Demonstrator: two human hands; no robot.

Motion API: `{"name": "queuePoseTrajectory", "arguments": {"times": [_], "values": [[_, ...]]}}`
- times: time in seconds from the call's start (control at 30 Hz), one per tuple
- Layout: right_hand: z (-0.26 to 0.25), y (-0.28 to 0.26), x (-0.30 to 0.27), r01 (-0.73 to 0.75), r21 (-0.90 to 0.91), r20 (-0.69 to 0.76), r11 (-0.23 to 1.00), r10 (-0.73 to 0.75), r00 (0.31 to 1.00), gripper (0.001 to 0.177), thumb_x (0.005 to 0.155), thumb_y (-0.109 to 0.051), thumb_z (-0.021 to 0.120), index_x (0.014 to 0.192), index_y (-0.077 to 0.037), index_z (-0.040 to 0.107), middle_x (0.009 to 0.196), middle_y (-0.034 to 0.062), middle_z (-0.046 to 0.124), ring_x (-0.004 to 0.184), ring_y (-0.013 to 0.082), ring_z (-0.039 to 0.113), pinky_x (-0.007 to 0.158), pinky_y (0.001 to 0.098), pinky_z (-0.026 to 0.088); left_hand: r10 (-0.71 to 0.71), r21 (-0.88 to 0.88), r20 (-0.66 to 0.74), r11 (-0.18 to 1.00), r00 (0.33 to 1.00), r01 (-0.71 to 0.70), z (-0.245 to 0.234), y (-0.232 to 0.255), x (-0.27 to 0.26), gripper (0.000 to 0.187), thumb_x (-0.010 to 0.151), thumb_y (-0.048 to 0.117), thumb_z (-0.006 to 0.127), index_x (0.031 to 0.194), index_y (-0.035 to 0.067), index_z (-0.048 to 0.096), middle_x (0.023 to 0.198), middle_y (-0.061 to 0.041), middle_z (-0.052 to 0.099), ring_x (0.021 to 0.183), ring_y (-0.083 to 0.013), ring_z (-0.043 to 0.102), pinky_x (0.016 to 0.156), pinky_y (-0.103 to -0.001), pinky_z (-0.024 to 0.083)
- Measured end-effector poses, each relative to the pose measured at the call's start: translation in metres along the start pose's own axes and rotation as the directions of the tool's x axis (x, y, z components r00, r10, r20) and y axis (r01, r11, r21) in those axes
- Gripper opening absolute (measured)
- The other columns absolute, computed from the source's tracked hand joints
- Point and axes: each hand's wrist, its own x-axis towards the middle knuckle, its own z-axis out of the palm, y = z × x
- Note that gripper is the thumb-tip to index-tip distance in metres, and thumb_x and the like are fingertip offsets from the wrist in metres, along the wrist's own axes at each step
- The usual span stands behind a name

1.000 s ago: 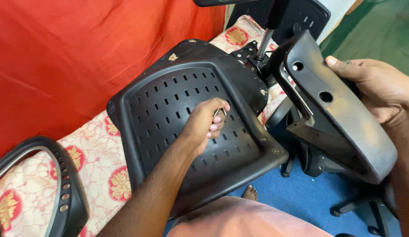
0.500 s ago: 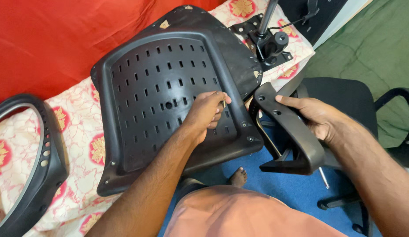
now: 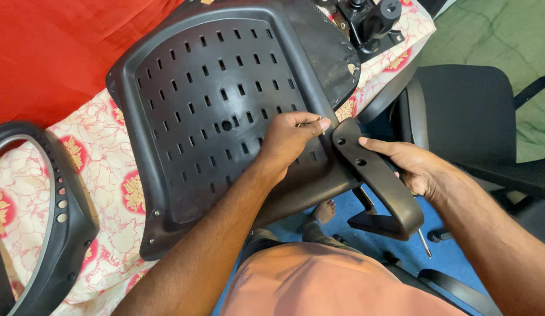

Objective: The person attaches a black plastic armrest to a perforated chair seat using a screwdriver and screws. They align the armrest, insert screws, and tighten them to secure the armrest to the seat.

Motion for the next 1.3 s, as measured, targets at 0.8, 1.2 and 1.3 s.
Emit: {"name": "queuePoseTrajectory", "arguments": {"times": [0.8, 1.2, 1.3], "values": [[0.008, 0.031, -0.005, -0.027, 0.106, -0.024, 0.994, 0.030, 0.999, 0.037, 0.086, -0.045, 0.076, 0.092, -0.008, 0.072, 0.067, 0.0020, 0.069, 0.039, 0.0072, 0.053, 0.033, 0.0200, 0.040, 0.042, 0.122, 0.257, 0.990, 0.965, -0.076, 0.030, -0.069, 0.045, 0.029, 0.088, 0.020, 0.074, 0.112, 0.004, 0.079, 0.106, -0.007, 0.081, 0.099, -0.0130, 0.072, 0.091, -0.028, 0.054], [0.004, 0.036, -0.001, -0.007, 0.169, 0.045, 0.986, -0.001, 0.999, 0.036, 0.089, -0.043, 0.075, 0.084, -0.008, 0.070, 0.059, -0.0005, 0.064, 0.032, 0.0042, 0.045, 0.027, 0.0159, 0.030, 0.096, 0.086, 0.265, 0.989, 0.959, -0.122, 0.020, -0.061, 0.037, 0.033, 0.090, 0.023, 0.071, 0.113, 0.001, 0.078, 0.108, -0.007, 0.080, 0.098, -0.0119, 0.072, 0.091, -0.028, 0.054], [0.004, 0.036, -0.002, -0.011, 0.186, 0.053, 0.983, 0.002, 0.999, 0.036, 0.088, -0.043, 0.074, 0.084, -0.007, 0.070, 0.058, 0.0010, 0.065, 0.032, 0.0048, 0.048, 0.027, 0.0157, 0.033, 0.047, 0.069, 0.189, 0.996, 0.981, -0.061, 0.019, -0.061, 0.041, 0.031, 0.088, 0.025, 0.074, 0.106, 0.000, 0.078, 0.099, -0.008, 0.079, 0.090, -0.0131, 0.069, 0.083, -0.030, 0.054]]}}
